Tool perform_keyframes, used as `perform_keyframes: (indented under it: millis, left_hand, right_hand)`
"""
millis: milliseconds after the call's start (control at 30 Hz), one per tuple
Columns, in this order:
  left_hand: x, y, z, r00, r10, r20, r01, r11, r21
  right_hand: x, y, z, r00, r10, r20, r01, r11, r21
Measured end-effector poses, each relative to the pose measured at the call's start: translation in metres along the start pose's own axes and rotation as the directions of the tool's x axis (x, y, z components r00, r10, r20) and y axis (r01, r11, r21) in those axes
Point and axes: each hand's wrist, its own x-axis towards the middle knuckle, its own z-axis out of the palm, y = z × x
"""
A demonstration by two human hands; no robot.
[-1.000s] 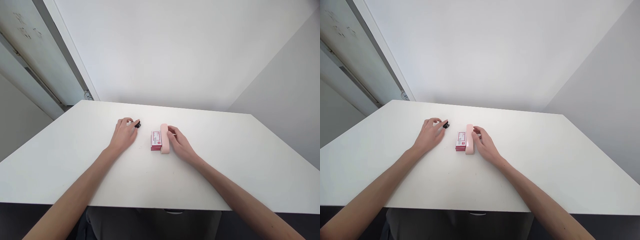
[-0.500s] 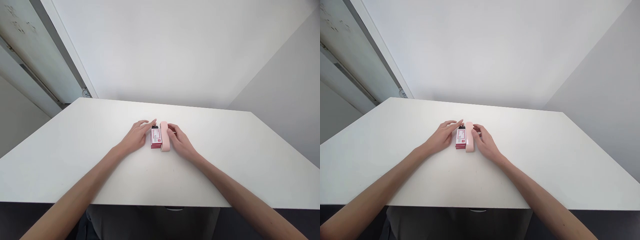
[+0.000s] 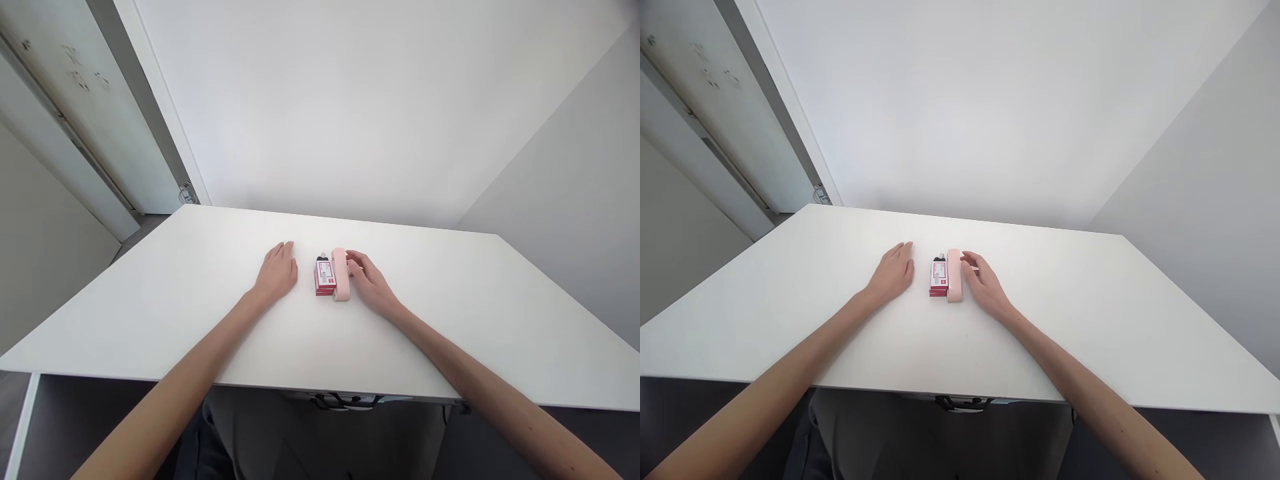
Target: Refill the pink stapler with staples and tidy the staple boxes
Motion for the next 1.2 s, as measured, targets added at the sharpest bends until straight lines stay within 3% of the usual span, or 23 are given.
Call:
perform_keyframes:
  millis: [100, 233, 333, 400, 467, 533, 567, 700, 867, 1000, 1200]
  left_hand:
    - [-0.009, -0.017, -0.012, 0.998, -0.041, 0.057, 0.036, 0.996, 0.086]
    - [-0.029, -0.051, -0.033, 0.991, -0.120, 0.055, 0.112, 0.985, 0.131]
    - [-0.043, -0.065, -0.043, 0.989, -0.145, 0.028, 0.139, 0.980, 0.145]
    - [-0.049, -0.066, -0.046, 0.986, -0.165, 0.022, 0.159, 0.973, 0.166]
    - [-0.051, -0.061, -0.047, 0.979, -0.198, 0.041, 0.186, 0.961, 0.205]
    - [-0.051, -0.056, -0.048, 0.972, -0.226, 0.065, 0.204, 0.949, 0.239]
    - [-0.051, -0.054, -0.049, 0.970, -0.233, 0.071, 0.208, 0.946, 0.249]
    - [-0.051, -0.051, -0.050, 0.968, -0.237, 0.081, 0.209, 0.943, 0.261]
    - [-0.051, -0.052, -0.049, 0.968, -0.237, 0.078, 0.208, 0.940, 0.271]
    - [-0.051, -0.053, -0.048, 0.971, -0.228, 0.074, 0.201, 0.942, 0.270]
    - [-0.050, -0.052, -0.049, 0.972, -0.223, 0.068, 0.198, 0.943, 0.269]
  right_hand:
    - [-0.003, -0.004, -0.001, 0.999, -0.036, 0.019, 0.036, 0.999, -0.008]
    - [0.001, -0.029, -0.002, 0.977, -0.206, 0.054, 0.213, 0.961, -0.175]
    - [0.014, -0.056, 0.009, 0.940, -0.319, 0.123, 0.342, 0.867, -0.363]
    - [0.026, -0.072, 0.024, 0.904, -0.345, 0.254, 0.428, 0.728, -0.536]
    - [0.037, -0.084, 0.043, 0.875, -0.258, 0.410, 0.483, 0.524, -0.701]
    - [0.049, -0.092, 0.062, 0.885, -0.052, 0.462, 0.455, 0.294, -0.840]
    - [0.054, -0.095, 0.071, 0.884, 0.006, 0.467, 0.449, 0.259, -0.855]
    - [0.073, -0.095, 0.095, 0.857, 0.187, 0.480, 0.450, 0.180, -0.875]
    - [0.077, -0.088, 0.100, 0.804, 0.321, 0.500, 0.489, 0.123, -0.864]
    - [0.068, -0.083, 0.093, 0.788, 0.366, 0.495, 0.500, 0.088, -0.861]
    - [0.061, -0.065, 0.084, 0.814, 0.346, 0.466, 0.464, 0.095, -0.881]
